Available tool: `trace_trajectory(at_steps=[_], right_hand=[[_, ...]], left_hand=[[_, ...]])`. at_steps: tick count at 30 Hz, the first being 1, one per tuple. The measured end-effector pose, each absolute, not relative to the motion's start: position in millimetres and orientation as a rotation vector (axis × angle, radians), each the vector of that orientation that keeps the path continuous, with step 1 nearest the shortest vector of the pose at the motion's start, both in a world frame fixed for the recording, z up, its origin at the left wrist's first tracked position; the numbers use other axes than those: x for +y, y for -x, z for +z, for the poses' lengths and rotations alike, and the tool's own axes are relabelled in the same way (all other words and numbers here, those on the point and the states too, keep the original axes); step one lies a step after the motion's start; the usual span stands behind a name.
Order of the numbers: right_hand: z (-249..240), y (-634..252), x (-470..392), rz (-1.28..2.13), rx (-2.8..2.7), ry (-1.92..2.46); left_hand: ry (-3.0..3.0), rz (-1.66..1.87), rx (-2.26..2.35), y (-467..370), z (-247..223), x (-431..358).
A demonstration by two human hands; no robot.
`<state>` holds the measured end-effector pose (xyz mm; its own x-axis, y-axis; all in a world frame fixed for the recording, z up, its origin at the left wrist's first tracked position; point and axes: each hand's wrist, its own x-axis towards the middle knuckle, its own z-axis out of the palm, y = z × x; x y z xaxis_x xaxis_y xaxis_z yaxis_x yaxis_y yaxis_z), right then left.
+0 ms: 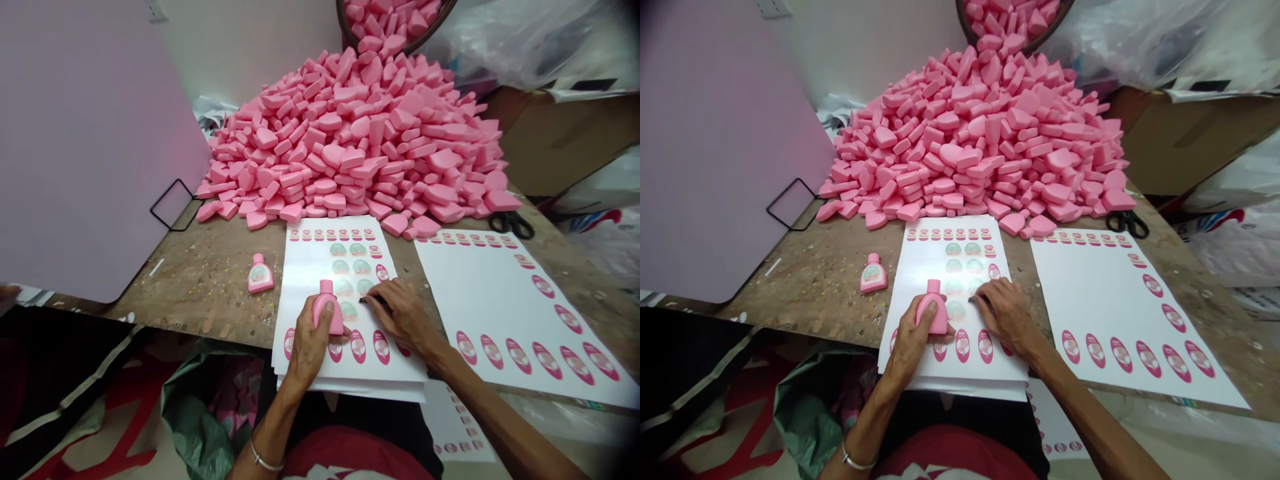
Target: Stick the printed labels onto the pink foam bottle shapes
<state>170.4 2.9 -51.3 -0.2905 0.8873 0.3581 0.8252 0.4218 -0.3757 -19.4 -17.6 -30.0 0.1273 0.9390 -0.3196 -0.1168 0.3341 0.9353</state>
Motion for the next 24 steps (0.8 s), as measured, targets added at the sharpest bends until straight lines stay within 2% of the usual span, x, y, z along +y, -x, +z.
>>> trace_trajectory(at_steps=[11,17,21,24], right_hand=[[-61.5,-153.3,-28.4,-0.057,-2.089,1.615],[-60.6,-152.9,-27.9,0.099,-2.001,1.581],[-54.5,-146.6,-25.1,0.178,-1.889,1.708],[-46.1,-143.7,-17.3,0.408,-1.717,1.843]], left_hand=[[-1.007,0.963,1.220,14.4,-34.1,-19.9],[-1.024,0.960,1.227,16.1,-36.0,-19.8],[-1.034,0.961,1.228,16.8,-35.4,-20.1],[-1.045,0.953,1.227,17.1,-34.5,-20.5]])
